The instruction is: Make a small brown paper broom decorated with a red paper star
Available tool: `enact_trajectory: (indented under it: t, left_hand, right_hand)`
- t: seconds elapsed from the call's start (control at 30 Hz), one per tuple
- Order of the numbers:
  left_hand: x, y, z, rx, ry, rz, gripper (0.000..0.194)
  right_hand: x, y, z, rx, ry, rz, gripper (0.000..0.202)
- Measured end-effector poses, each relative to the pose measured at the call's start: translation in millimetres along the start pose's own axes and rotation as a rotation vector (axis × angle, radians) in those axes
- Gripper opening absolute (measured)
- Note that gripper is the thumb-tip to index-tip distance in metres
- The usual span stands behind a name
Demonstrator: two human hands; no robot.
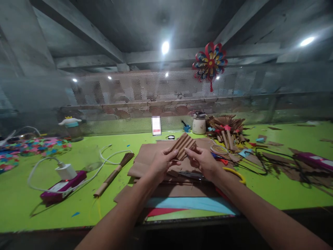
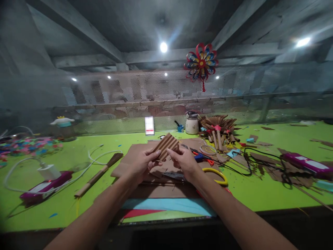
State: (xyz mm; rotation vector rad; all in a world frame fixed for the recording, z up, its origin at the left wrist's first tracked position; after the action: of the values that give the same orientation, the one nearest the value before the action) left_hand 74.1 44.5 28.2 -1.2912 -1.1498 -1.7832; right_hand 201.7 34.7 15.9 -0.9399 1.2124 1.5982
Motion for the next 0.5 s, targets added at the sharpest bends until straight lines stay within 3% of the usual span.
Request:
enact_trajectory:
  t: [0.27, 0.5]
  left_hand:
    - [-1.8, -2.1, 0.6, -0.004, -0.015, -0.007, 0.026]
    - [-5.6, -1.1, 2.0, 0.018, -0.075, -0.164, 0.020]
  right_hand:
    - [1.6, -3.2, 0.9, -0.002, -0.014, 0.050, 0.034]
    - [3.8, -3.2, 1.2, 0.035, -0.001, -0.028, 0.031]
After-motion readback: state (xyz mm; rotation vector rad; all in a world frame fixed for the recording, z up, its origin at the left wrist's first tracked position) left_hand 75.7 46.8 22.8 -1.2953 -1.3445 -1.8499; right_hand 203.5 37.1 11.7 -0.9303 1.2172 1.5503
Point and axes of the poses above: each hand's wrist, its own z-axis towards the middle knuckle, its own y-axis out of the palm, x = y × z, the point moved 7 cm from there along z, towards the middle knuckle, and after that the axes turned 1 degree about -z, right-handed, at the moved point
